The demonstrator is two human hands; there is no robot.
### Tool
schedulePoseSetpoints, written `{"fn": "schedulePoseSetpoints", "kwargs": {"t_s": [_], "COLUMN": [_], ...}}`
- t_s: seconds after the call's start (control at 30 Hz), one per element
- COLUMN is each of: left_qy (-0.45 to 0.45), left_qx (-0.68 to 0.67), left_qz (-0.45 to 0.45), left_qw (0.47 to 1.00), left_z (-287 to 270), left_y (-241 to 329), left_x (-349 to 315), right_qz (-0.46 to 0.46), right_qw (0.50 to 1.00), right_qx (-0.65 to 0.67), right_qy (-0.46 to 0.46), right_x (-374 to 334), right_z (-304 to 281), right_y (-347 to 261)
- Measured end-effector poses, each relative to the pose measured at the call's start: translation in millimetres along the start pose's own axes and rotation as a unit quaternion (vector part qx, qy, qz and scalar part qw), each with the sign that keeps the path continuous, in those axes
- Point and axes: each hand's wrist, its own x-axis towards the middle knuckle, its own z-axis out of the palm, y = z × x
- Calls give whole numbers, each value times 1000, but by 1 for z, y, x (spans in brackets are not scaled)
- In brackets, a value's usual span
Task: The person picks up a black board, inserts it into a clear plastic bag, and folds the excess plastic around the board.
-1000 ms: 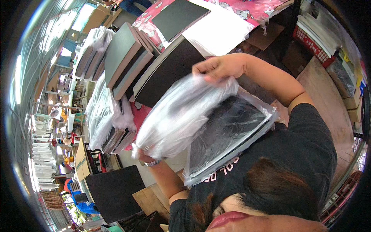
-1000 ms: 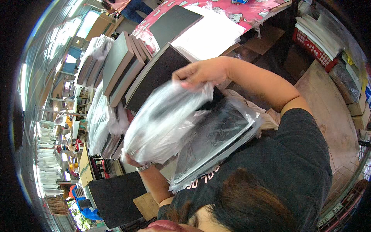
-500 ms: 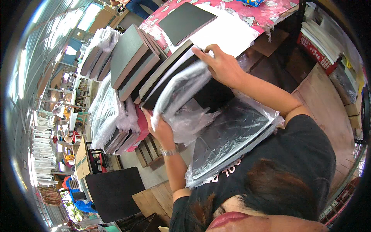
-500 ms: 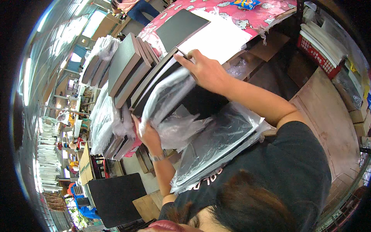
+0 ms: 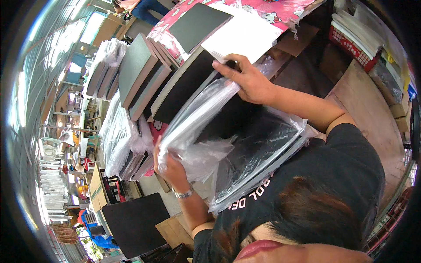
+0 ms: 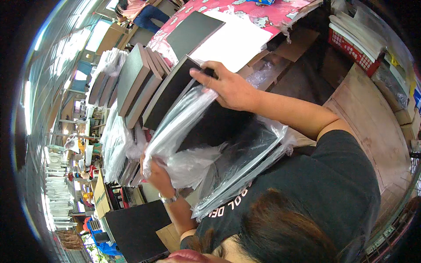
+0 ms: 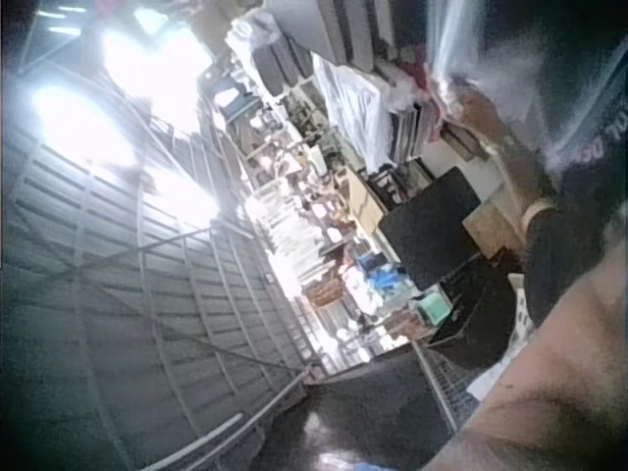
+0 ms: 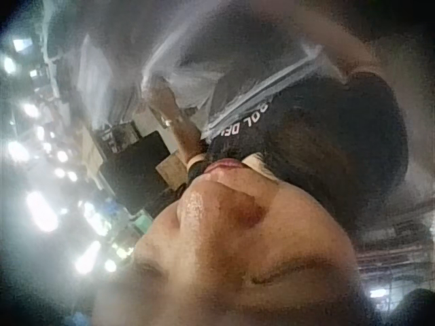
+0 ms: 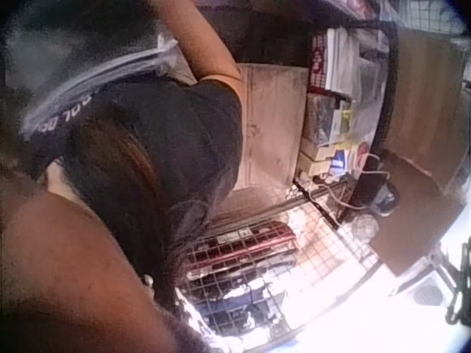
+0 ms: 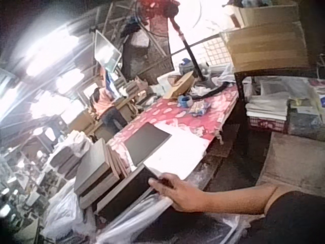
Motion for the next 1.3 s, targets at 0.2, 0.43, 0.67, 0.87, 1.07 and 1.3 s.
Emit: {"fn": "schedulePoseSetpoints", "kwargs": {"t_s": [0.2,0.43,0.67,0.87,1.07,1.3], "left_qy": [3,-53,-394,-575,-359,154], "left_qx": [-117,80,-215,-77,-188,-376], "left_qz": [-142,-92,-412,-270,-443,-380], "left_qw": [983,991,792,769,800,831], "left_z": [46,-30,-48,69,30,-93], "left_y": [-42,-56,-53,-118,-157,-163], "left_x": [38,-43,-58,-66,-123,-60], "right_qz": [129,223,418,620,367,176], "right_qw": [990,927,702,543,784,632], "right_qx": [18,204,476,509,211,404], "right_qy": [48,-223,-325,-250,-453,-638], "right_x": [45,32,-45,-177,-99,-80], "right_z": [16,-85,-96,8,7,19], "right_y": [28,-38,12,151,144,53]}}
